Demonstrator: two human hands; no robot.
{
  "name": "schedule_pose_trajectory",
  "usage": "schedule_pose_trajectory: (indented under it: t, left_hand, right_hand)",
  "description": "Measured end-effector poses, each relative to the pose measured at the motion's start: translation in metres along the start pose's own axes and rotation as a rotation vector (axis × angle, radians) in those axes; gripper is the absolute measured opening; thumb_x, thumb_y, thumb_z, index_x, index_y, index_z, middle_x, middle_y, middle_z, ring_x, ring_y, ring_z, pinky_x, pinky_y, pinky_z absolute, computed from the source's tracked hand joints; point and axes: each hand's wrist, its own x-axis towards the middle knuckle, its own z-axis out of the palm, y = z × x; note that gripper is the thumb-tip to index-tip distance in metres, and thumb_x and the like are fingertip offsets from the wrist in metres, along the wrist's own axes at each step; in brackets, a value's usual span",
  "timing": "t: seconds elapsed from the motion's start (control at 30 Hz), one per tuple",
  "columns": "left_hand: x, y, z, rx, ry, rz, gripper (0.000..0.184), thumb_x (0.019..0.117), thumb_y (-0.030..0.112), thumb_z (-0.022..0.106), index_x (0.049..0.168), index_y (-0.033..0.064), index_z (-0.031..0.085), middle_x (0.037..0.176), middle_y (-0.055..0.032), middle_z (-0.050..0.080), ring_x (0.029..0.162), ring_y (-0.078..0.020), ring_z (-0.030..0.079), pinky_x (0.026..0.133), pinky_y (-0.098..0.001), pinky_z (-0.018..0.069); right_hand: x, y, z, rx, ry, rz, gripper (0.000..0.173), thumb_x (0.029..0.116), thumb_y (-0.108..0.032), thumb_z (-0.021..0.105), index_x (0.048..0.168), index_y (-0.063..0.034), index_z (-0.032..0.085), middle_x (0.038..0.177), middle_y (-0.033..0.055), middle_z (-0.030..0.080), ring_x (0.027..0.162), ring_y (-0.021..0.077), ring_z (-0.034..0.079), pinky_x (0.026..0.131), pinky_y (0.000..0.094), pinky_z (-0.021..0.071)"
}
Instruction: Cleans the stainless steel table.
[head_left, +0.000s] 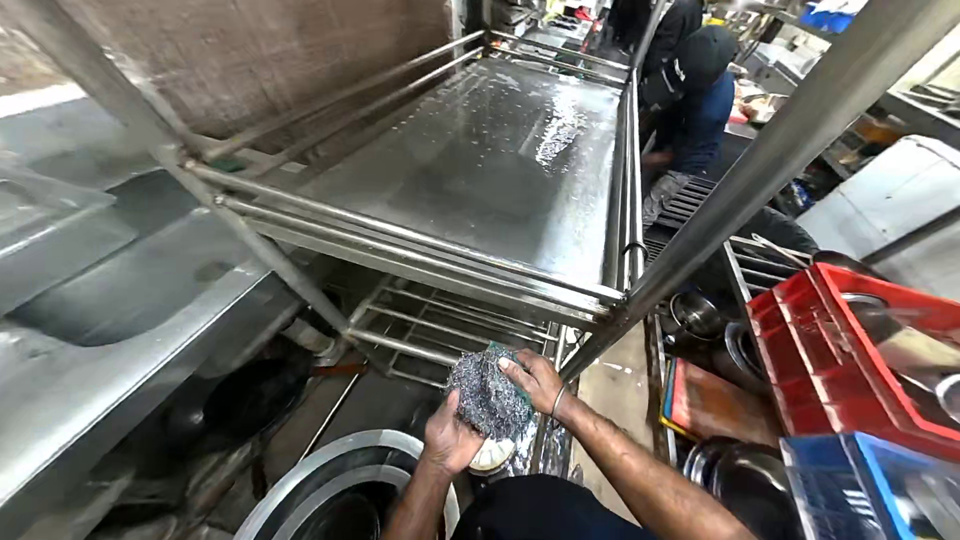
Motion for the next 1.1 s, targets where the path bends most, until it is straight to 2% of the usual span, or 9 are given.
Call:
schedule_pose_trajectory:
  t: [0.1,0.17,0.37,0.53,0.63,0.77,0.93,1.0,1.1]
  left_hand:
    - [0.000,0.011,-0.007,-0.006,-0.073,-0.085,0.054,0.0725,0.041,0.089,0.114,0.0122,0.073,0.111,-0.0147,0.075,0.105,-0.0289,0.073,0.092,-0.0530,0.0594]
    - [0.001,0.012,-0.007,0.063,-0.029,-0.089,0.059,0.0729,0.042,0.091,0.117,0.0105,0.069,0.110,-0.0147,0.074,0.103,-0.0280,0.073,0.091,-0.0514,0.0606]
    - [0.015,0.000,0.022,0.486,0.240,0.126,0.098,0.0719,0.044,0.088,0.144,-0.0013,0.039,0.115,-0.0191,0.069,0.101,-0.0263,0.072,0.087,-0.0456,0.0629]
    - [0.007,0.007,0.075,0.896,0.196,0.531,0.076,0.0792,0.027,0.082,0.136,-0.0096,0.046,0.112,-0.0092,0.071,0.101,-0.0111,0.071,0.091,-0.0279,0.0613]
    - [0.010,0.013,0.102,1.146,0.190,0.887,0.075,0.0792,0.028,0.084,0.131,-0.0131,0.050,0.114,-0.0088,0.071,0.103,-0.0045,0.070,0.093,-0.0228,0.0595]
    - [0.037,0.007,0.123,1.481,0.101,1.163,0.073,0.0831,0.022,0.082,0.143,-0.0056,0.051,0.151,-0.0251,0.047,0.139,-0.0305,0.051,0.114,-0.0453,0.0474]
    - [0.079,-0.063,0.112,1.922,0.056,1.250,0.077,0.0671,0.017,0.081,0.141,0.0277,0.063,0.156,-0.0242,0.042,0.143,-0.0517,0.036,0.109,-0.0712,0.0371]
    - [0.082,-0.074,0.115,1.934,0.063,1.303,0.067,0.0747,0.025,0.076,0.140,0.0261,0.064,0.153,-0.0232,0.045,0.143,-0.0492,0.037,0.111,-0.0678,0.0365]
    - [0.074,-0.069,0.123,1.927,0.067,1.328,0.064,0.0771,0.016,0.072,0.140,0.0091,0.061,0.145,-0.0207,0.056,0.136,-0.0414,0.052,0.107,-0.0616,0.0464]
  right_hand:
    - [-0.002,0.003,-0.001,0.067,-0.015,0.016,0.057,0.1085,-0.046,0.043,0.092,0.0035,0.067,0.083,0.0148,0.063,0.080,0.0239,0.061,0.079,0.0447,0.0512]
    - [-0.004,0.003,0.000,0.118,-0.017,0.026,0.057,0.1087,-0.046,0.042,0.086,0.0011,0.065,0.075,0.0094,0.059,0.072,0.0179,0.058,0.073,0.0406,0.0505]
    - [-0.011,-0.007,-0.006,-0.073,-0.022,0.018,0.064,0.1080,-0.054,0.033,0.101,-0.0002,0.069,0.087,0.0164,0.068,0.085,0.0286,0.067,0.083,0.0523,0.0539]
    - [-0.040,-0.009,-0.037,-0.119,0.048,-0.027,0.045,0.1069,-0.039,0.047,0.124,-0.0050,0.070,0.116,0.0135,0.073,0.109,0.0226,0.070,0.102,0.0449,0.0540]
    - [-0.060,0.007,-0.049,-0.186,0.024,-0.003,0.041,0.1043,-0.038,0.053,0.126,-0.0066,0.069,0.117,0.0121,0.072,0.108,0.0221,0.070,0.100,0.0431,0.0547]
    - [-0.082,0.022,-0.053,-0.237,-0.067,-0.049,0.038,0.1047,-0.035,0.052,0.121,-0.0056,0.070,0.113,0.0136,0.072,0.103,0.0254,0.071,0.097,0.0460,0.0558]
    - [-0.102,0.032,-0.057,-0.361,-0.212,-0.112,0.039,0.1050,-0.035,0.053,0.122,-0.0051,0.070,0.117,0.0164,0.071,0.111,0.0316,0.069,0.099,0.0532,0.0534]
    - [-0.108,0.038,-0.064,-0.381,-0.250,-0.128,0.038,0.1051,-0.034,0.053,0.122,-0.0040,0.069,0.117,0.0181,0.071,0.111,0.0337,0.068,0.098,0.0549,0.0530]
    - [-0.123,0.054,-0.075,-0.381,-0.277,-0.155,0.037,0.1056,-0.032,0.053,0.125,-0.0050,0.069,0.119,0.0186,0.070,0.112,0.0337,0.068,0.100,0.0539,0.0521]
